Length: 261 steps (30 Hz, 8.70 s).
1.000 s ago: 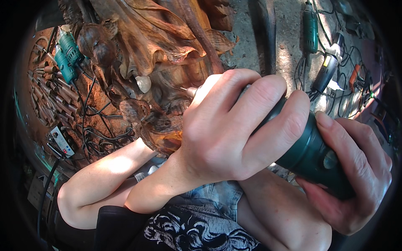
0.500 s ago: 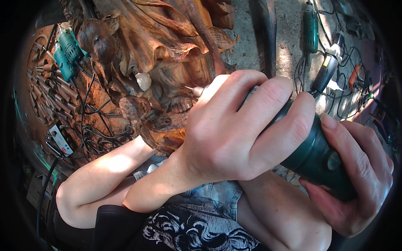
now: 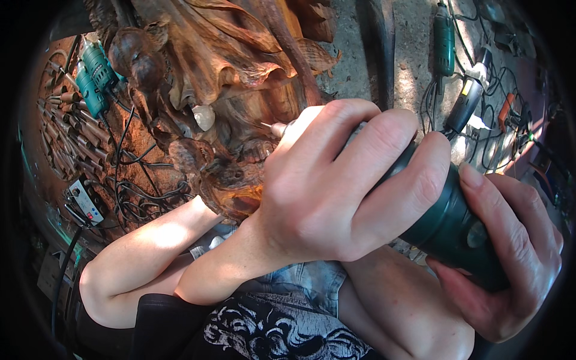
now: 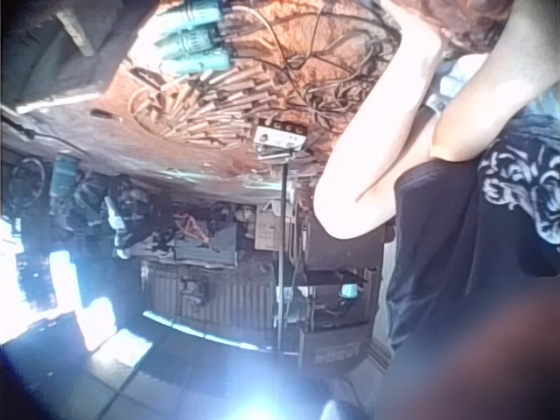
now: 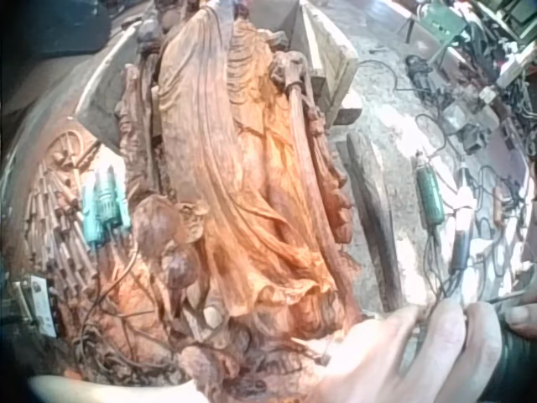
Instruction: The person uses a rotary tool to carve details into a large piece of wood. They then apply glue from a bottle to specific areas of the carving.
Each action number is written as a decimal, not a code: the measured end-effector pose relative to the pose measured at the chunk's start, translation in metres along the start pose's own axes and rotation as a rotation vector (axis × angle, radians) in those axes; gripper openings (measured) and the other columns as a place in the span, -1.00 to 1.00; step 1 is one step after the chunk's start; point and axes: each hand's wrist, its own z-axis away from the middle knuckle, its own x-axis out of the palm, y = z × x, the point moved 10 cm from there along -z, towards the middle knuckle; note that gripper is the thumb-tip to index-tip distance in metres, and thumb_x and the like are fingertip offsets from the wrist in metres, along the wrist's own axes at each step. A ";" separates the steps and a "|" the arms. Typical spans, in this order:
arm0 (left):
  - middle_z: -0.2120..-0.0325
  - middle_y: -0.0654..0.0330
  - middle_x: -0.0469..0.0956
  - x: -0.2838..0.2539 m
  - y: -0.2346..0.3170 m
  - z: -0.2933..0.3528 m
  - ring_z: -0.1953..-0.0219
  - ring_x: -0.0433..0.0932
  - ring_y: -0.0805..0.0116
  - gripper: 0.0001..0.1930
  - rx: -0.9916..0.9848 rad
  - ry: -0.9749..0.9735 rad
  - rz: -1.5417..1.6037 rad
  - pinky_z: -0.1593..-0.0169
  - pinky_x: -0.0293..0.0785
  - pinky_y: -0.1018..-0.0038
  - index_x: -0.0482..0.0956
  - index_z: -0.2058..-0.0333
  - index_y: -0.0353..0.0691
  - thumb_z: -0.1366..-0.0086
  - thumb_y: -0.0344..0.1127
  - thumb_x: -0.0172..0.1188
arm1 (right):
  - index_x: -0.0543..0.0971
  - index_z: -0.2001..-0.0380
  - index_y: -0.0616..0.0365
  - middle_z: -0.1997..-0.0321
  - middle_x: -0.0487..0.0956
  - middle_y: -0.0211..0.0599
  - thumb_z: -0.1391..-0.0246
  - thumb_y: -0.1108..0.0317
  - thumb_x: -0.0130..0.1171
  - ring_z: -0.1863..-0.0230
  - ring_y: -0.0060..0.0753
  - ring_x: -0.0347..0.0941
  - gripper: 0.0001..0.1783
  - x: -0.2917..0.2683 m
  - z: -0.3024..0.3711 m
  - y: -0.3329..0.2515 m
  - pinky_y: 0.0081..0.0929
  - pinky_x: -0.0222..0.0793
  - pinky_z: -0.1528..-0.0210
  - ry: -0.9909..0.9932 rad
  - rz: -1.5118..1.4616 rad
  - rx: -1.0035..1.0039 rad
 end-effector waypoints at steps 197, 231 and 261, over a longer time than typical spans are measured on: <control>0.27 0.27 0.65 -0.029 0.007 0.016 0.28 0.67 0.24 -0.73 0.131 -0.381 0.188 0.28 0.59 0.34 0.67 0.28 -0.14 0.00 -0.33 0.49 | 0.10 -0.57 0.37 -0.39 0.44 0.06 -0.48 0.12 0.16 -0.35 -0.14 0.47 -0.16 0.131 0.020 -0.010 -0.34 0.36 -0.36 -0.662 -1.222 0.013; 0.23 0.13 0.64 -0.036 0.016 0.025 0.26 0.64 0.22 -0.78 0.180 -0.333 0.269 0.25 0.61 0.32 0.64 0.25 -0.22 -0.15 -0.30 0.38 | 0.42 -0.33 0.38 -0.27 0.53 0.17 -0.39 0.27 0.12 -0.14 -0.07 0.58 -0.45 0.169 0.087 0.006 -0.42 0.49 -0.23 -0.651 -1.403 0.337; -0.04 0.09 0.61 0.048 0.077 0.000 -0.34 0.42 -0.15 -0.51 0.185 -0.697 -0.155 -0.31 0.38 0.05 0.73 -0.06 -0.12 -0.13 -0.62 0.37 | 0.48 -0.21 0.15 -0.01 0.69 0.18 0.05 0.07 0.55 -0.02 0.25 0.67 -0.20 0.156 -0.021 0.197 -0.07 0.60 -0.04 0.780 -0.772 0.232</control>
